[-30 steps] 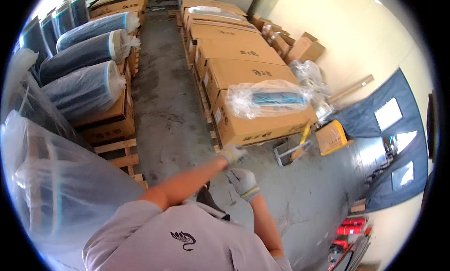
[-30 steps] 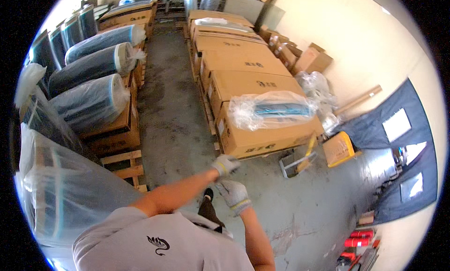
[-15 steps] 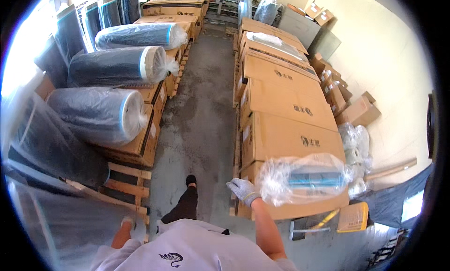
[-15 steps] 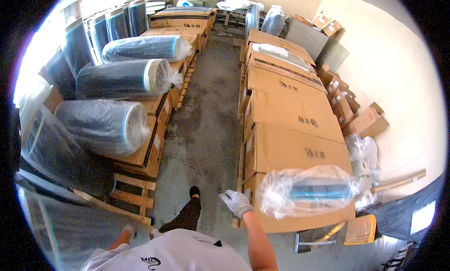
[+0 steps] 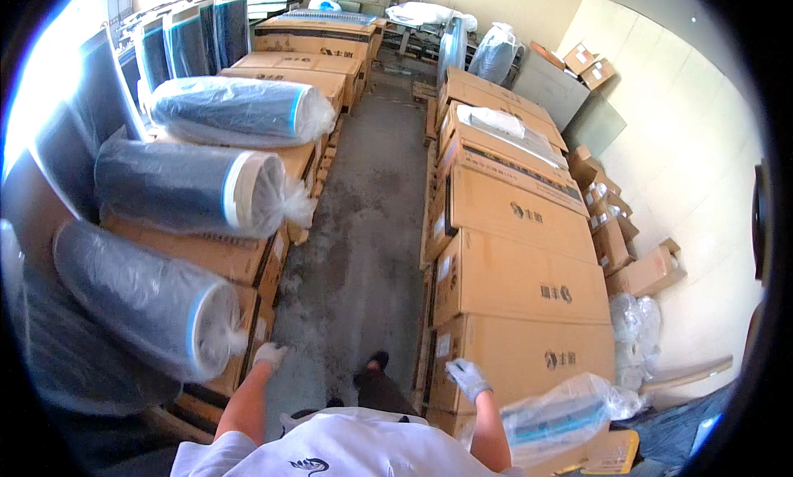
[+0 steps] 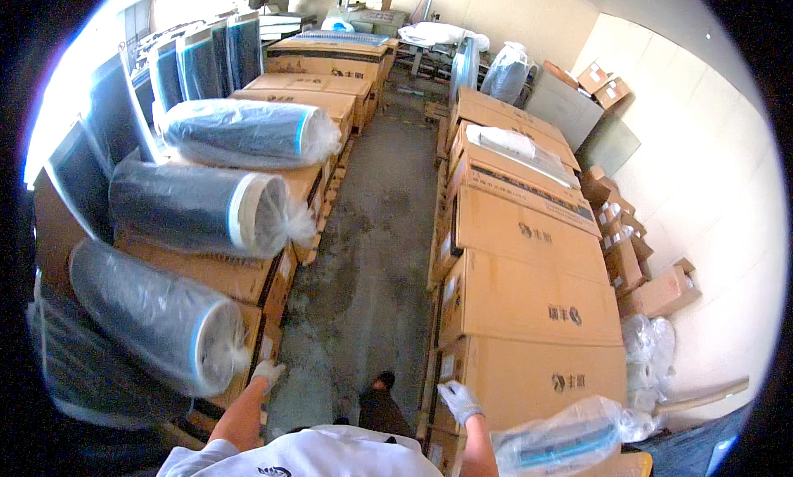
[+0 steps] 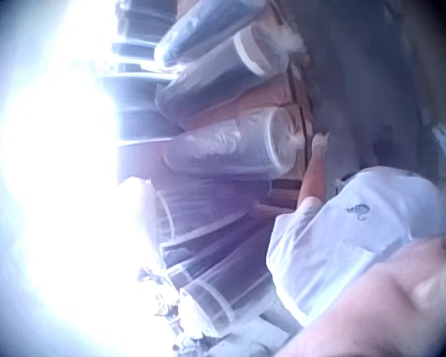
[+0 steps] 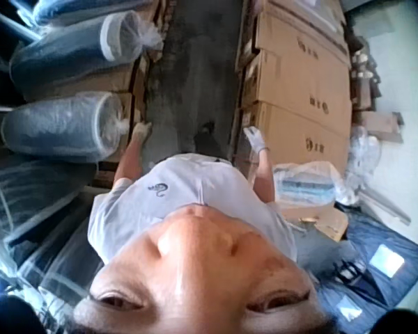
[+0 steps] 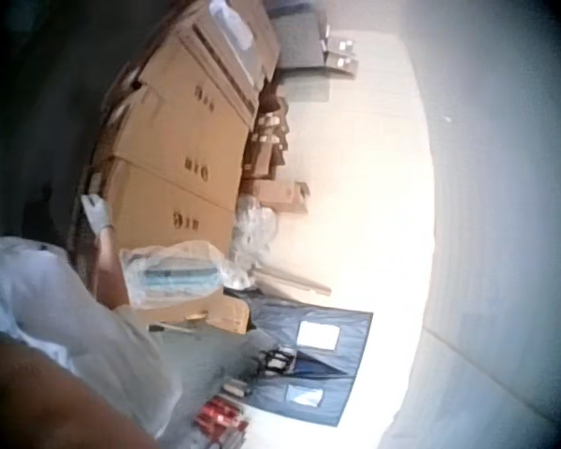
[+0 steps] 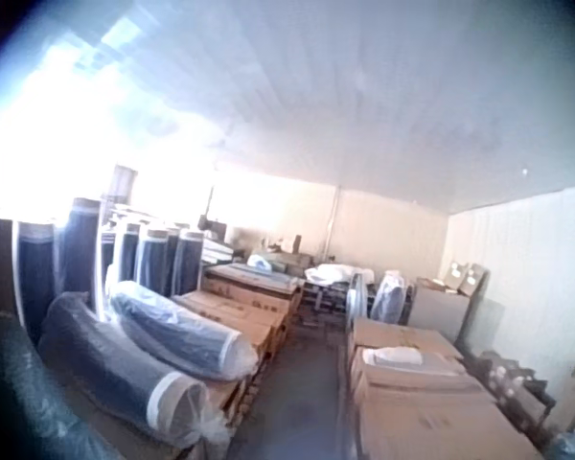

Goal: The person opens a cardboard box and removes a large cylindrical roll wrapped in plastic. They unwrap the roll, inspect the cardboard tube, and then rewrap the roll in the plastic bag.

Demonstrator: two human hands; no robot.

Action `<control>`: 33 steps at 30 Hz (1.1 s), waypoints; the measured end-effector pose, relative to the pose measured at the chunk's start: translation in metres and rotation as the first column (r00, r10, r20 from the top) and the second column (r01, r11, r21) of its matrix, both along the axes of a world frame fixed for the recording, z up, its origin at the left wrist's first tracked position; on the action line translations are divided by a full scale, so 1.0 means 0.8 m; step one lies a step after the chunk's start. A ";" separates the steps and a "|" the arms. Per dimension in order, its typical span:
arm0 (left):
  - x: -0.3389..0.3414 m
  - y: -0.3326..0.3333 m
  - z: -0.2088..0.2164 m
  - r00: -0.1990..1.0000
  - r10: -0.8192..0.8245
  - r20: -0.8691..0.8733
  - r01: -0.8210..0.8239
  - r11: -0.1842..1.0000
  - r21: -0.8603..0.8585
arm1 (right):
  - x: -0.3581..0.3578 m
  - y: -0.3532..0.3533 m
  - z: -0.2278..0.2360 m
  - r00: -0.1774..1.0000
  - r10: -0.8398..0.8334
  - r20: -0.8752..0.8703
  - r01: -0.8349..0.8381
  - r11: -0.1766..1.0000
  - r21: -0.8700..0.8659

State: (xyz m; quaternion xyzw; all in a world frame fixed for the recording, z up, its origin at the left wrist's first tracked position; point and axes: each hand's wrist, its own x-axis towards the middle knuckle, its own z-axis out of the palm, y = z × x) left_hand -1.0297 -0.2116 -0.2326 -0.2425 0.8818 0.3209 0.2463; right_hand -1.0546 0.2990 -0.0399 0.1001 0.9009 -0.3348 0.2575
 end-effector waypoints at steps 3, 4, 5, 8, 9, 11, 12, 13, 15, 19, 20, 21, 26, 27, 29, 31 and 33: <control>-0.189 0.006 0.064 0.979 0.042 -0.200 -0.018 0.993 0.120 | -0.108 0.019 -0.041 0.996 0.004 0.086 -0.007 0.999 0.034; -0.236 0.007 0.071 0.972 0.063 -0.224 -0.027 0.986 0.163 | -0.144 0.029 -0.054 0.994 0.014 0.107 -0.019 0.999 0.051; -0.269 0.002 0.052 0.968 0.030 -0.250 0.000 0.993 0.118 | -0.181 0.039 -0.067 0.991 0.024 0.129 -0.034 0.997 0.071; -0.378 -0.018 0.040 0.974 -0.110 -0.198 0.109 0.994 -0.017 | -0.320 0.089 -0.110 0.995 -0.045 0.085 0.043 0.999 0.028; -0.402 -0.027 0.056 0.983 -0.176 -0.046 0.173 0.983 -0.052 | -0.364 0.090 -0.113 0.992 -0.113 0.050 0.112 0.994 0.015; -0.448 -0.067 0.045 0.908 -0.352 0.226 0.374 0.925 -0.062 | -0.469 0.072 -0.113 0.997 -0.076 -0.031 0.077 0.997 0.015; -0.465 -0.086 0.047 0.941 -0.263 0.215 0.289 0.952 -0.099 | -0.529 0.038 -0.082 0.998 0.023 -0.064 -0.021 0.999 0.034; -0.479 -0.091 0.054 0.960 -0.193 0.202 0.219 0.969 -0.114 | -0.584 0.011 -0.055 0.990 0.106 -0.089 -0.099 0.992 0.074; -0.522 -0.085 0.075 0.977 -0.077 0.201 0.098 0.990 -0.097 | -0.694 -0.041 -0.028 0.996 0.086 0.000 -0.085 0.989 0.118; -0.643 -0.099 0.052 0.982 0.135 0.130 -0.131 0.991 -0.042 | -0.904 -0.150 -0.012 0.914 0.367 -0.171 -0.392 0.909 -0.141; -0.668 -0.103 0.041 0.978 0.172 0.115 -0.169 0.985 -0.037 | -0.952 -0.184 0.007 0.830 0.487 -0.273 -0.522 0.850 -0.073; -0.711 -0.106 0.032 0.967 0.215 0.136 -0.215 0.977 -0.015 | -1.000 -0.205 0.007 0.832 0.487 -0.265 -0.529 0.842 -0.112; -1.014 -0.109 0.006 0.997 0.007 0.080 -0.009 1.000 0.025 | -1.214 -0.217 -0.026 0.974 0.222 0.039 -0.201 0.935 -0.292; -1.088 -0.105 0.035 0.996 0.078 0.030 -0.080 0.994 0.077 | -1.265 -0.211 0.000 0.971 0.233 0.046 -0.214 0.941 -0.262; -1.238 -0.091 0.094 0.993 -0.083 -0.090 0.089 0.994 0.066 | -1.347 -0.178 -0.020 0.972 0.234 -0.033 -0.236 0.959 -0.153; -1.346 -0.107 0.109 0.969 -0.193 -0.152 0.198 0.980 0.020 | -1.420 -0.188 -0.017 0.994 0.092 -0.060 -0.105 0.954 -0.279; -1.456 -0.112 0.125 0.961 -0.241 -0.136 0.240 0.970 -0.026 | -1.493 -0.189 -0.030 0.996 -0.090 -0.022 0.073 0.909 -0.410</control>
